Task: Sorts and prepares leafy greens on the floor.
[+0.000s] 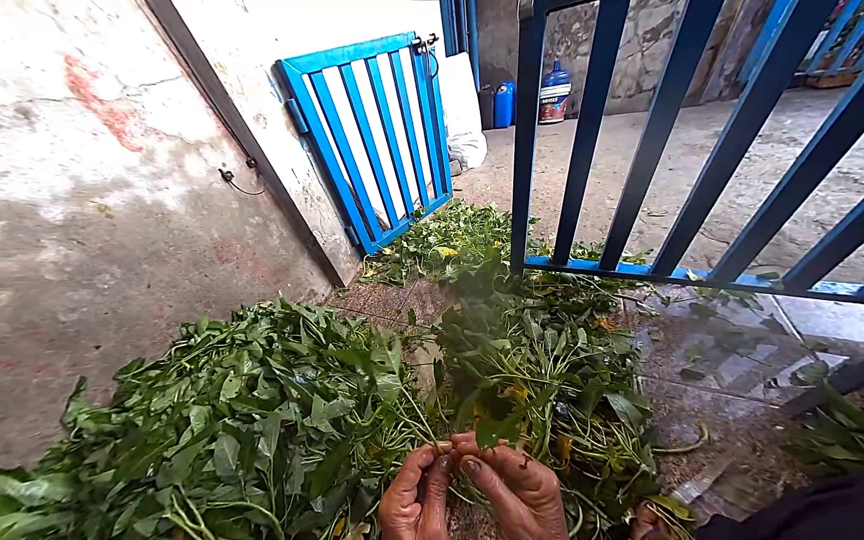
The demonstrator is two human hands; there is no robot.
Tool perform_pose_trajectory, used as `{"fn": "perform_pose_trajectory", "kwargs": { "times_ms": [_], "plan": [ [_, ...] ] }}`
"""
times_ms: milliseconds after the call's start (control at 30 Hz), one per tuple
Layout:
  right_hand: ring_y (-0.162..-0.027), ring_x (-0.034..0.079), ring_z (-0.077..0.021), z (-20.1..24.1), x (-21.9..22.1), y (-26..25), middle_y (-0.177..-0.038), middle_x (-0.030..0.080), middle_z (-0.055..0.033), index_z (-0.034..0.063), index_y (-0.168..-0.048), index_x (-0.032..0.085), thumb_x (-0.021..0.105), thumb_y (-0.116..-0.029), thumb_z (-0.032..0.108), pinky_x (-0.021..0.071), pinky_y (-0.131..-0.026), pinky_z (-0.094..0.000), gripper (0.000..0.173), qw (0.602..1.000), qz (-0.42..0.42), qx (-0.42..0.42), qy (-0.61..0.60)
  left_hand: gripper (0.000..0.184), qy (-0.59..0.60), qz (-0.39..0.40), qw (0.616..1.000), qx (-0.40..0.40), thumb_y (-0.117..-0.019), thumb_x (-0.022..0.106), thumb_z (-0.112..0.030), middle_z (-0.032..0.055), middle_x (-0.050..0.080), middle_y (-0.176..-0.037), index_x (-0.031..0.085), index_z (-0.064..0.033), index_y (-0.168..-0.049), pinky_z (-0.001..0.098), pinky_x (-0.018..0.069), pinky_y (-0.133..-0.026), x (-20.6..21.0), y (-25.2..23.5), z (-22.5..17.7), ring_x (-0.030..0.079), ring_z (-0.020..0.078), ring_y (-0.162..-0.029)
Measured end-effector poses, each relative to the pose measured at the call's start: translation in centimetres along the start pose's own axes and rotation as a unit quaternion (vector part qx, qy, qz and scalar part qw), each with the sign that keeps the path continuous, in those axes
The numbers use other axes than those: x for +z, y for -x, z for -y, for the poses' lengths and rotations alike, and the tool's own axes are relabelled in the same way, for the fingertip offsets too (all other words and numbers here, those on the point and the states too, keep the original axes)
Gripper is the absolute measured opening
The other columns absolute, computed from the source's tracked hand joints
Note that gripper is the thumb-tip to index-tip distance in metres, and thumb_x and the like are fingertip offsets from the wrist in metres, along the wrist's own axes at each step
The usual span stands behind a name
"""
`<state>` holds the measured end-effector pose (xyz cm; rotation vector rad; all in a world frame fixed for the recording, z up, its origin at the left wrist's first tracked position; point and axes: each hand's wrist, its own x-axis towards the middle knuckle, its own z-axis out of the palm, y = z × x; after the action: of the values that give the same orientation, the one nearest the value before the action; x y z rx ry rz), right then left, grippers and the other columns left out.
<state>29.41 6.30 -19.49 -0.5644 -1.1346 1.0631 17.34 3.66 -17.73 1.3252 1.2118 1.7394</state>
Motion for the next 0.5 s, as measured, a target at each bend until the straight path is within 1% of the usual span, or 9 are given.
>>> {"fn": "perform_pose_trajectory", "kwargs": {
  "times_ms": [167, 333, 500],
  "plan": [
    [-0.113, 0.071, -0.0271, 0.1, -0.4, 0.1, -0.113, 0.076, -0.016, -0.0001, -0.106, 0.076, 0.068, -0.0959, 0.001, 0.0592, -0.1, -0.0411, 0.013, 1.0, 0.016, 0.001, 0.006, 0.019, -0.008, 0.0, 1.0, 0.026, -0.0976, 0.061, 0.005, 0.0061, 0.075, -0.107, 0.073, -0.0036, -0.109, 0.0314, 0.0637, -0.082, 0.0, 0.0, 0.7, 0.074, 0.0154, -0.093],
    [-0.112, 0.072, -0.0284, 0.2, -0.5, 0.2, -0.115, 0.075, -0.0174, -0.0016, -0.106, 0.076, 0.069, -0.0946, -0.001, 0.0604, -0.098, -0.0415, 0.013, 1.0, 0.011, 0.011, -0.003, 0.016, -0.049, 0.013, 0.997, 0.061, -0.097, 0.064, 0.003, 0.0049, 0.074, -0.106, 0.074, -0.0041, -0.108, 0.03, 0.0626, -0.084, -0.1, -0.2, 1.1, 0.072, 0.0135, -0.093],
    [-0.111, 0.072, -0.0285, 0.2, -0.7, 0.4, -0.117, 0.074, -0.0184, -0.0029, -0.11, 0.075, 0.069, -0.0948, 0.0, 0.0615, -0.096, -0.0407, 0.016, 1.0, 0.014, 0.01, -0.004, 0.016, -0.058, 0.016, 0.996, 0.065, -0.0965, 0.065, 0.002, 0.0046, 0.074, -0.105, 0.074, -0.0046, -0.108, 0.0291, 0.0616, -0.088, 0.2, -0.1, 1.3, 0.072, 0.0127, -0.096]
  ]
}}
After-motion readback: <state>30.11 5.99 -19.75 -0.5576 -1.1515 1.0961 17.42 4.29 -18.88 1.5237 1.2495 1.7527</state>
